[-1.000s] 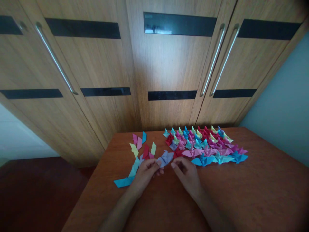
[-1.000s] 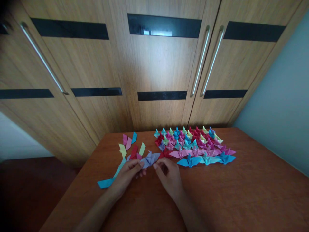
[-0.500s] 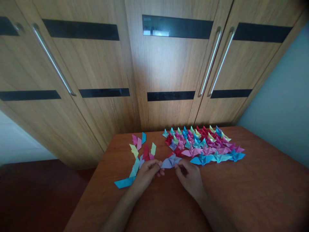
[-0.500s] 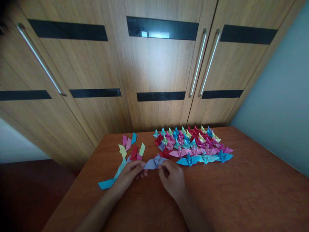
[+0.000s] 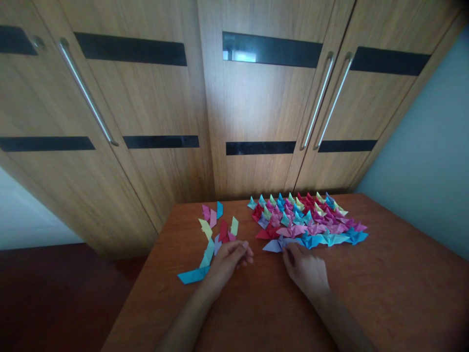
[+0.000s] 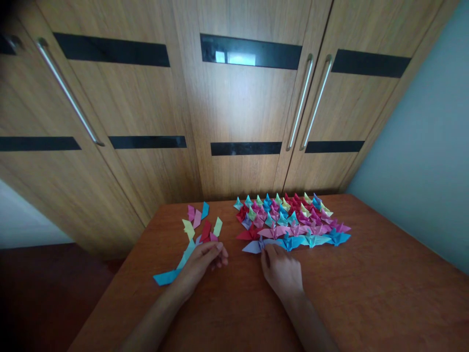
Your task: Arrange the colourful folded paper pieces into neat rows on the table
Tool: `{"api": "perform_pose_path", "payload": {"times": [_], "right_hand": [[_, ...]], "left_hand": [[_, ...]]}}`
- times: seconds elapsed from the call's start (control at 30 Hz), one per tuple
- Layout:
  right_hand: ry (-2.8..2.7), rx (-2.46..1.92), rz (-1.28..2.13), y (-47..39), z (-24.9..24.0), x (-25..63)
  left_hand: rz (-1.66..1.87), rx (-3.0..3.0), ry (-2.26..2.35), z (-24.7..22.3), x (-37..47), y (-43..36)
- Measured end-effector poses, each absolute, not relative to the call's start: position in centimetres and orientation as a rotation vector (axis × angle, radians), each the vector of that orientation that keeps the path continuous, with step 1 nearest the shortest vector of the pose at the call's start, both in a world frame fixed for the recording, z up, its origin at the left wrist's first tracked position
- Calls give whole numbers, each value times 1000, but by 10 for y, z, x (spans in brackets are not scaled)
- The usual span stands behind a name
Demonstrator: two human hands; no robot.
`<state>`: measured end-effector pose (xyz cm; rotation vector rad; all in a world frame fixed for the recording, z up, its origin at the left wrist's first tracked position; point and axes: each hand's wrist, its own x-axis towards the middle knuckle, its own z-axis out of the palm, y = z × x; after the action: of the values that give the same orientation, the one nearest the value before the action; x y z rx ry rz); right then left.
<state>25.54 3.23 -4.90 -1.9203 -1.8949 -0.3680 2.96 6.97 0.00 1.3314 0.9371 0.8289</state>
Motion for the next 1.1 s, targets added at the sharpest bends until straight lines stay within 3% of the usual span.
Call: {"api": "perform_pose_path", "payload": {"times": [1.1], "right_hand": [[-1786,-2099,-334,38,-46,250]], "left_hand": [[770,1333,943,-4,30,71]]}}
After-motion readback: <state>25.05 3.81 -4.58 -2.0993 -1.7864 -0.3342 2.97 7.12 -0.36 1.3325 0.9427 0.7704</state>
